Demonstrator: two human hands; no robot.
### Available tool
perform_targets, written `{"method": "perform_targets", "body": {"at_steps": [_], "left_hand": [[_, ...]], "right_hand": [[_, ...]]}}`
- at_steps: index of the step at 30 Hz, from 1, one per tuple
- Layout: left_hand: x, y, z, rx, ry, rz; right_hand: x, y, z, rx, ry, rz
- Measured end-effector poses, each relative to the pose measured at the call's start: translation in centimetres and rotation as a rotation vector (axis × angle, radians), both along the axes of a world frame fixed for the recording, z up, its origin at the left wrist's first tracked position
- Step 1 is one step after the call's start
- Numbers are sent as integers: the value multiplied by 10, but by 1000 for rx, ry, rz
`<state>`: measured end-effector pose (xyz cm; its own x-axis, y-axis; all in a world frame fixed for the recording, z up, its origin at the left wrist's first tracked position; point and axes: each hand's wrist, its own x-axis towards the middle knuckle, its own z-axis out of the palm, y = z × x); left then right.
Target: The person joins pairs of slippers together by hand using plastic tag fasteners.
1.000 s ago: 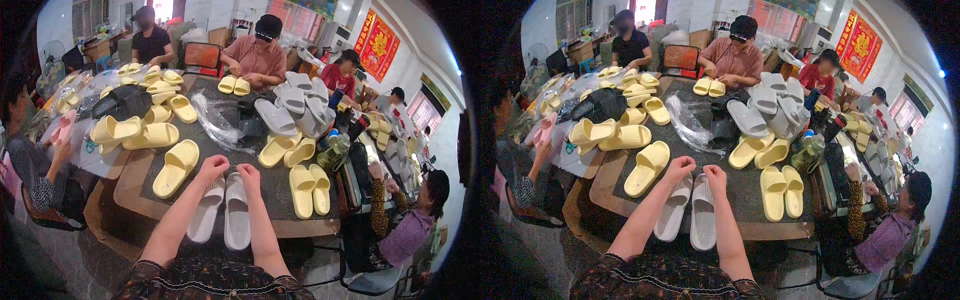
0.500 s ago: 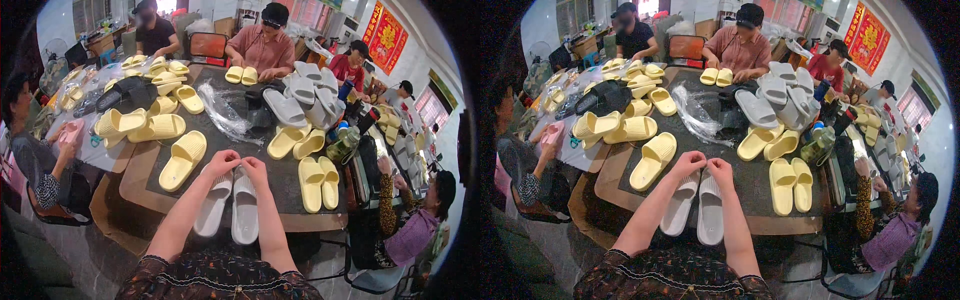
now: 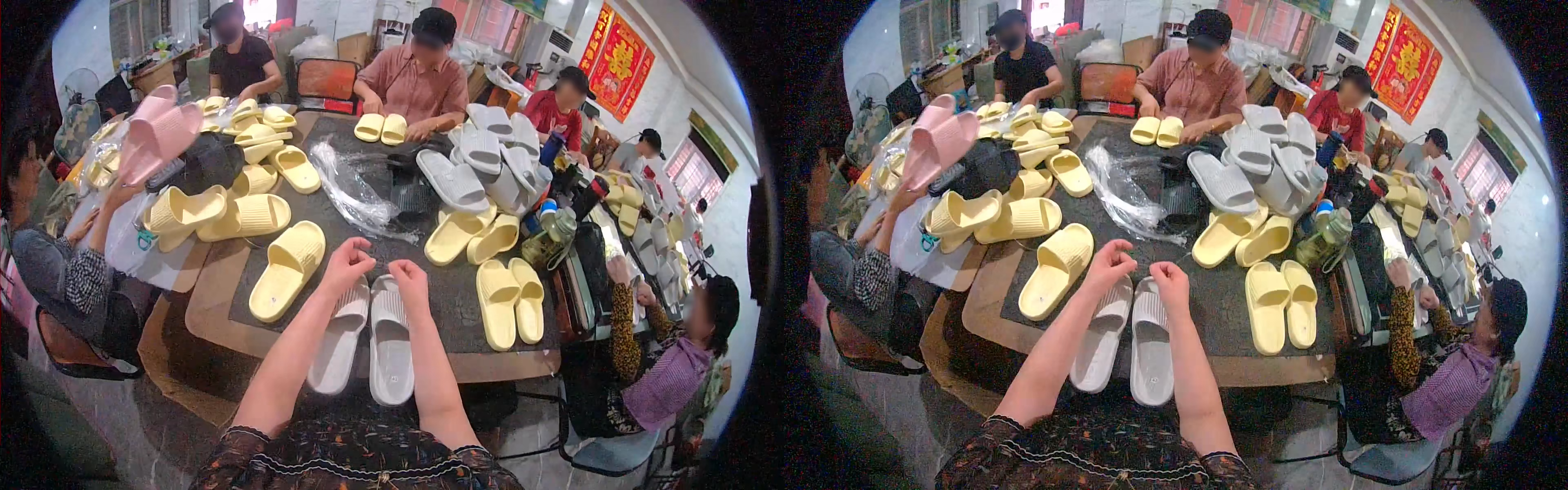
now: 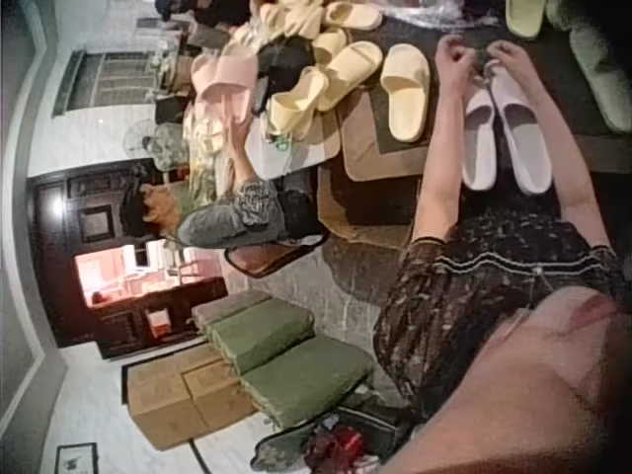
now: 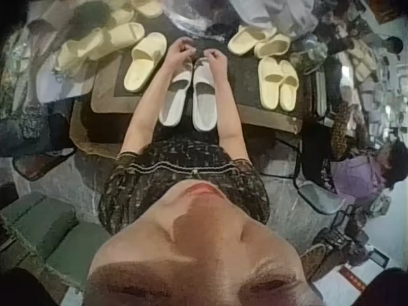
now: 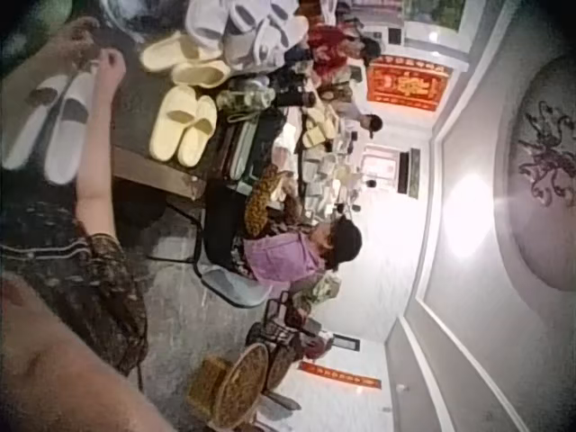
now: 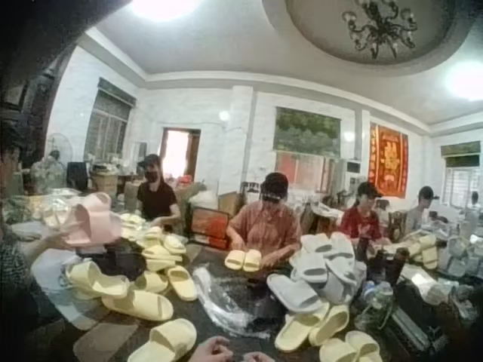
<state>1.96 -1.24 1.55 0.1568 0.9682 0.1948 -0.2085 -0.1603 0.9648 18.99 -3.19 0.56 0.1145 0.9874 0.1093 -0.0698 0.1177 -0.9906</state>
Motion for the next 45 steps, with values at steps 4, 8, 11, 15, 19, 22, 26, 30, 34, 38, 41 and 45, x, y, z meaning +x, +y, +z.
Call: {"method": "perform_targets", "body": {"at_steps": [4, 8, 11, 15, 19, 22, 26, 30, 34, 38, 41, 45], "left_hand": [[1, -11, 18, -31, 124, -133], [-2, 0, 7, -14, -15, -31], [0, -5, 3, 11, 60, -93], [3, -8, 13, -42, 18, -124], [-1, -3, 6, 15, 0, -49], [0, -5, -2, 9, 142, -147], [2, -4, 5, 9, 32, -26], [3, -5, 6, 26, 129, -86], [2, -3, 4, 54, 21, -82], [1, -1, -1, 84, 5, -50], [2, -3, 0, 64, 94, -100], [2, -6, 8, 5, -26, -12]], "right_hand": [[3, -4, 5, -41, -121, 176], [1, 2, 3, 18, -36, -35], [1, -4, 2, -11, -6, 130], [2, -1, -1, 32, -48, 54], [0, -4, 5, -7, 64, 58], [-2, -10, 10, -89, -98, 157], [2, -3, 5, -11, 32, -19], [1, -6, 7, 12, -3, 124], [1, -2, 3, -36, -32, 111], [-1, -3, 5, -24, -14, 9], [1, -6, 5, 0, -51, 172], [4, -2, 0, 10, -42, 8]]}}
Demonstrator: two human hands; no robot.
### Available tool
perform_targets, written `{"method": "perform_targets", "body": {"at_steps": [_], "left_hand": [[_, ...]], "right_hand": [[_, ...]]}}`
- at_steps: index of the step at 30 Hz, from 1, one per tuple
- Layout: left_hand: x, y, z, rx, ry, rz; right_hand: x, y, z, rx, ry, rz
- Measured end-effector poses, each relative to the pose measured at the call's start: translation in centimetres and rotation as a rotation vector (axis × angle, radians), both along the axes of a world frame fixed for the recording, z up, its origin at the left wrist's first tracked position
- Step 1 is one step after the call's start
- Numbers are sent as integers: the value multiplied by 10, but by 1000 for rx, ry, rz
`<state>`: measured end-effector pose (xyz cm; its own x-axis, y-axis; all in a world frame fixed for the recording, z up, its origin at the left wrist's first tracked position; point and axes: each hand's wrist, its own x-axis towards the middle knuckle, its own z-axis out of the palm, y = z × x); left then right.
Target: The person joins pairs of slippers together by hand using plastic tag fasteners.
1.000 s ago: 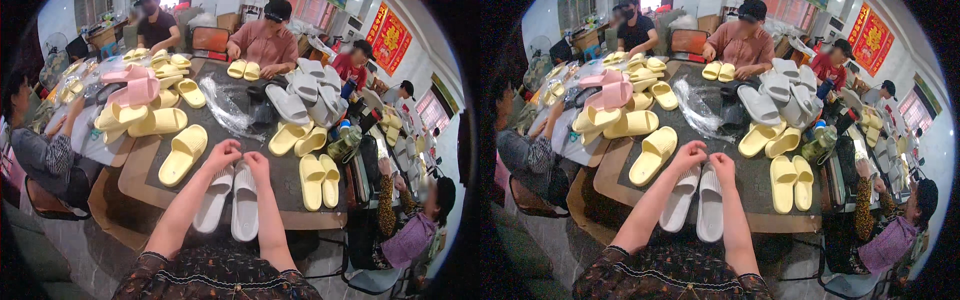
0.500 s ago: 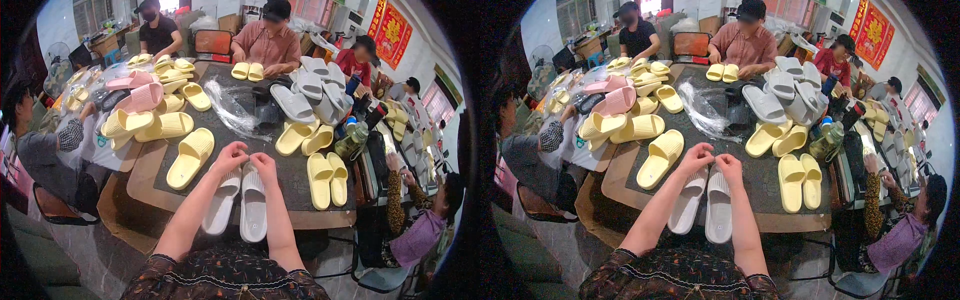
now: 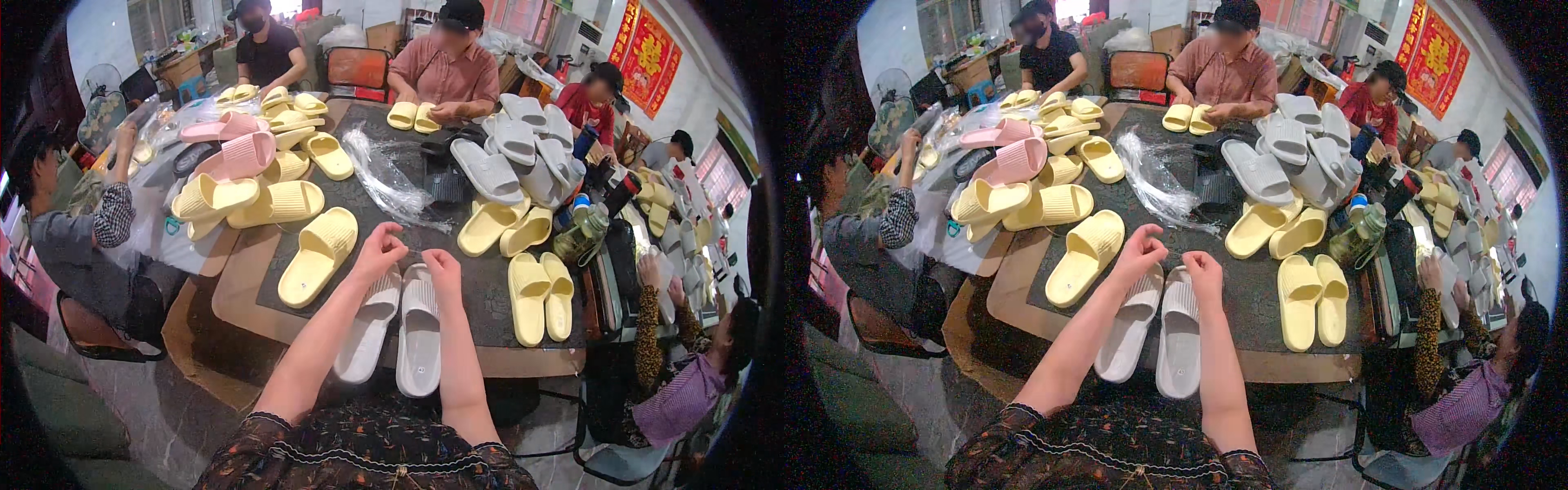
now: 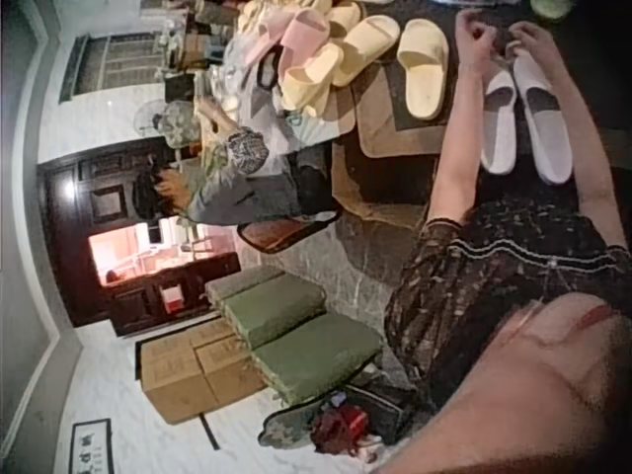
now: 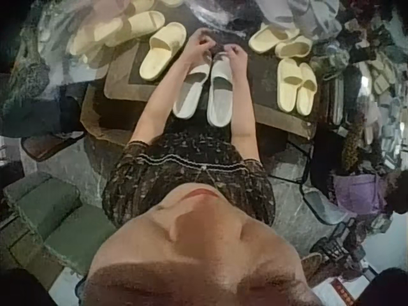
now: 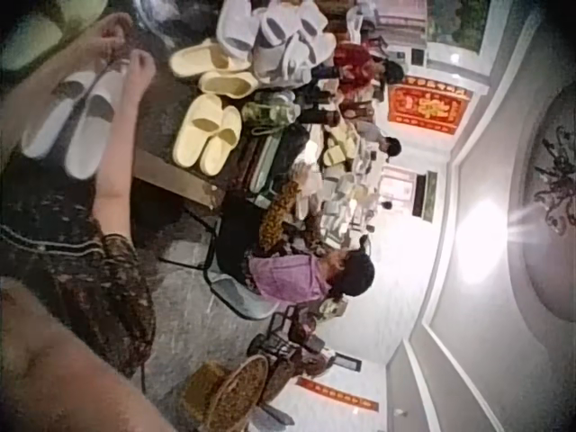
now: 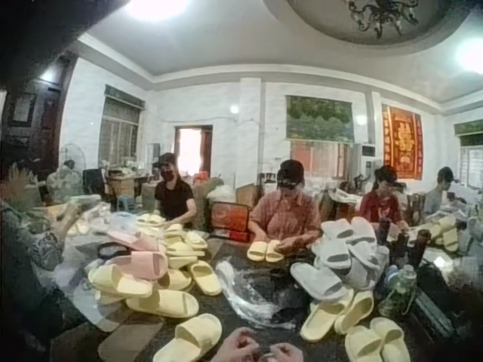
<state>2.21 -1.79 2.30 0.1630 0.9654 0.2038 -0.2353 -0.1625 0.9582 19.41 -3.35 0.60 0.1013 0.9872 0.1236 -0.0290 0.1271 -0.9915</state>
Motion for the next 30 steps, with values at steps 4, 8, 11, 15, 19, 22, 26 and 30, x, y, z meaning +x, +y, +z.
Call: {"method": "perform_targets", "body": {"at_steps": [4, 8, 11, 15, 19, 22, 26, 30], "left_hand": [[-3, 1, -2, 25, 25, -85], [-2, 1, 0, 2, 59, -88], [-3, 1, 1, 2, 69, -41], [3, 0, -3, 73, 124, -102], [-3, 5, -8, 33, 51, 49], [-3, 5, -12, 43, 68, 83], [1, 12, -14, 37, 76, 165], [-3, 19, -30, -8, 70, 302]], "right_hand": [[-4, -2, 2, -10, 0, 132], [-1, 2, -3, -18, 34, 81], [-4, -1, 3, -20, 12, -8], [0, 0, -4, 24, 21, 187], [-4, 1, 0, -12, 42, 14], [-6, -1, 3, 34, 42, -7], [-9, -12, 21, 401, -151, -288], [-14, -57, 63, 513, -325, -297]]}}
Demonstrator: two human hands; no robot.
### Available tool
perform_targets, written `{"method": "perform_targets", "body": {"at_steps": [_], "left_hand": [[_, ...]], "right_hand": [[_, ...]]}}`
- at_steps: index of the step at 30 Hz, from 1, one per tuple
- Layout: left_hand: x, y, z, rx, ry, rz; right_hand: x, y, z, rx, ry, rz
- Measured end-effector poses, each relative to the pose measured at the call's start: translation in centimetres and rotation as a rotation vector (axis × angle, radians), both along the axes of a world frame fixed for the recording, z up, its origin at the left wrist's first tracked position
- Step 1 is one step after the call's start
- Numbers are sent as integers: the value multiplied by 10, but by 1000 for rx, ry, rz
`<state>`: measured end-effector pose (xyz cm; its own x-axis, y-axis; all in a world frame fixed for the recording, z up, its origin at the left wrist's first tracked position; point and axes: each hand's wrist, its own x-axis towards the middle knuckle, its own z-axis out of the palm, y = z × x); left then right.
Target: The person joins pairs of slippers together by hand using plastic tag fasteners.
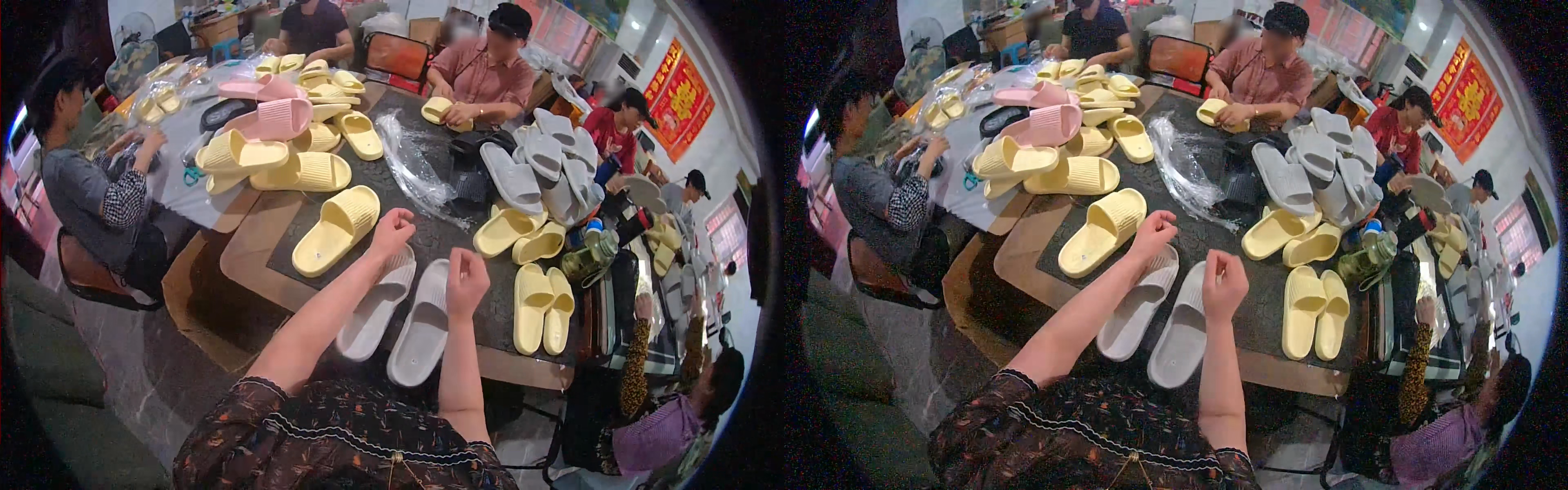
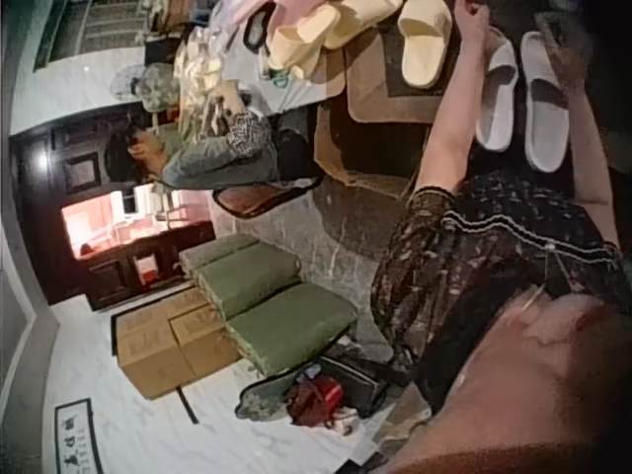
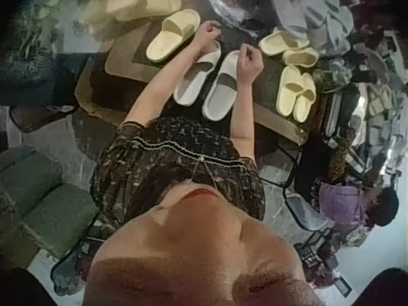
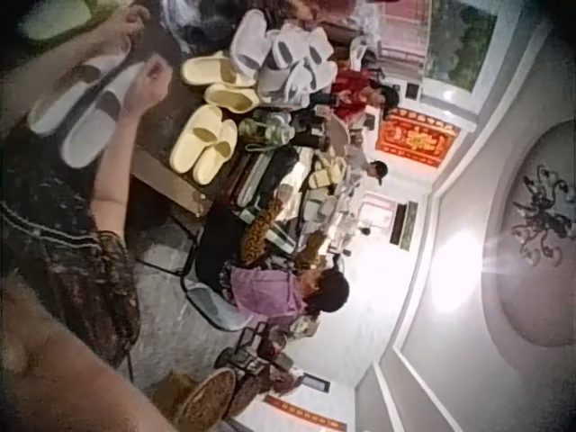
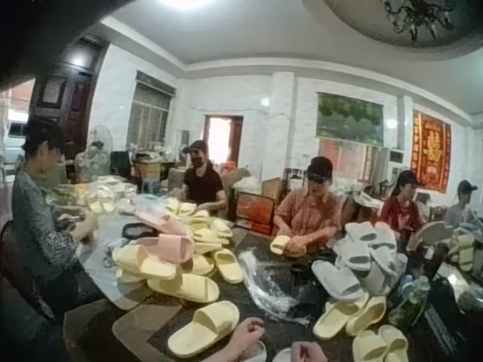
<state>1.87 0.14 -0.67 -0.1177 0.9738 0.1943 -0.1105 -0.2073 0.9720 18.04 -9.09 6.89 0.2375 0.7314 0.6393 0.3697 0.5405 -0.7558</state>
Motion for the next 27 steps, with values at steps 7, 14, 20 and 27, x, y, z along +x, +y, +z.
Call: {"method": "perform_targets", "body": {"at_steps": [7, 14, 20, 27], "left_hand": [[-4, -3, 3, 30, 26, 70], [-38, -34, 86, 642, 603, 454], [-175, -36, 35, 51, 1046, 757], [-204, -18, 33, 252, 1095, 299]], "right_hand": [[-11, -97, 11, -594, -503, 178], [-21, -89, -17, -630, -691, -5], [-36, -76, -14, -701, -679, 51], [-35, -60, -51, -674, -605, 46]]}}
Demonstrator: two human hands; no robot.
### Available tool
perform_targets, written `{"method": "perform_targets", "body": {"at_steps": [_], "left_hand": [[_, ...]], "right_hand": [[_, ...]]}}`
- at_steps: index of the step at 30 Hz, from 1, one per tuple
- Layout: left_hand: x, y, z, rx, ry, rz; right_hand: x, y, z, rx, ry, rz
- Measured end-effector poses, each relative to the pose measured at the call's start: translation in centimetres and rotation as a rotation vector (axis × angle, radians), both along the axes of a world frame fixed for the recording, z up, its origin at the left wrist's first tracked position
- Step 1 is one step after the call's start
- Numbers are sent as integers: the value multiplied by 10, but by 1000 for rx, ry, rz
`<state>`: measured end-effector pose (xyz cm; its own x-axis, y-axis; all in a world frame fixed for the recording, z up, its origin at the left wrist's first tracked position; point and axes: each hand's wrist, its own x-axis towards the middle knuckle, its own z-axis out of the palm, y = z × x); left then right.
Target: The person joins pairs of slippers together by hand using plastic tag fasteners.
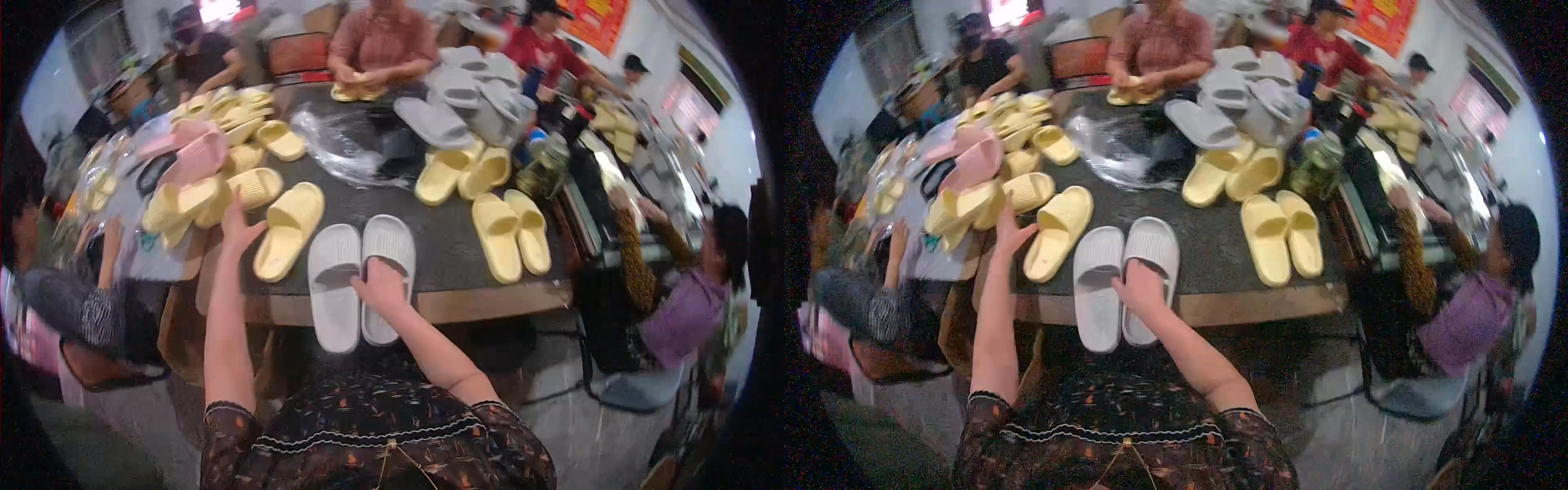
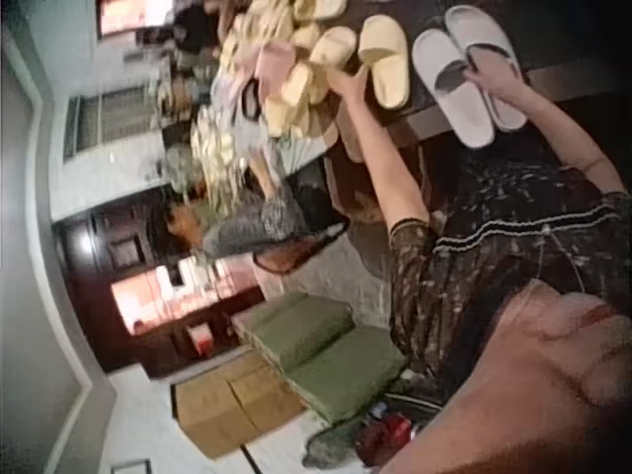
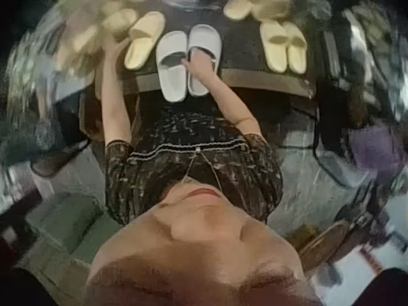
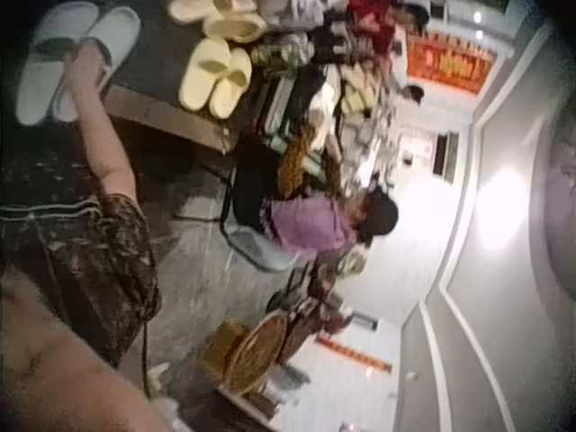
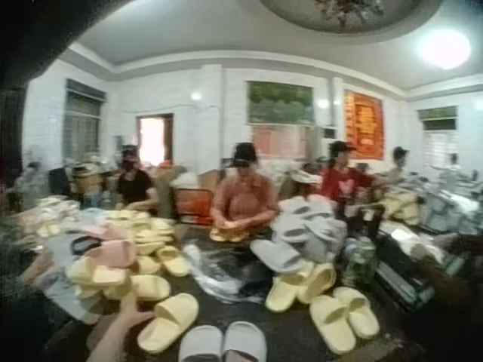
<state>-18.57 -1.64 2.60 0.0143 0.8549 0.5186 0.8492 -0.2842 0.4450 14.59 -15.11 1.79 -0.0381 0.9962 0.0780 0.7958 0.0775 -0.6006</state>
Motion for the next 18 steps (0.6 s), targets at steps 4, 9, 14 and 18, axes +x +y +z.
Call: {"method": "perform_targets", "body": {"at_steps": [4, 9, 14, 18], "left_hand": [[18, -10, -1, -41, 170, 170], [85, -46, 13, -187, 15, 49], [128, -87, 37, -420, -183, -18], [156, -107, 30, -418, -336, -132]], "right_hand": [[36, -28, 19, -16, 58, 25], [135, -56, 54, 36, 131, -300], [228, -25, 87, 240, -143, -453], [296, 18, 87, 227, -145, -568]]}}
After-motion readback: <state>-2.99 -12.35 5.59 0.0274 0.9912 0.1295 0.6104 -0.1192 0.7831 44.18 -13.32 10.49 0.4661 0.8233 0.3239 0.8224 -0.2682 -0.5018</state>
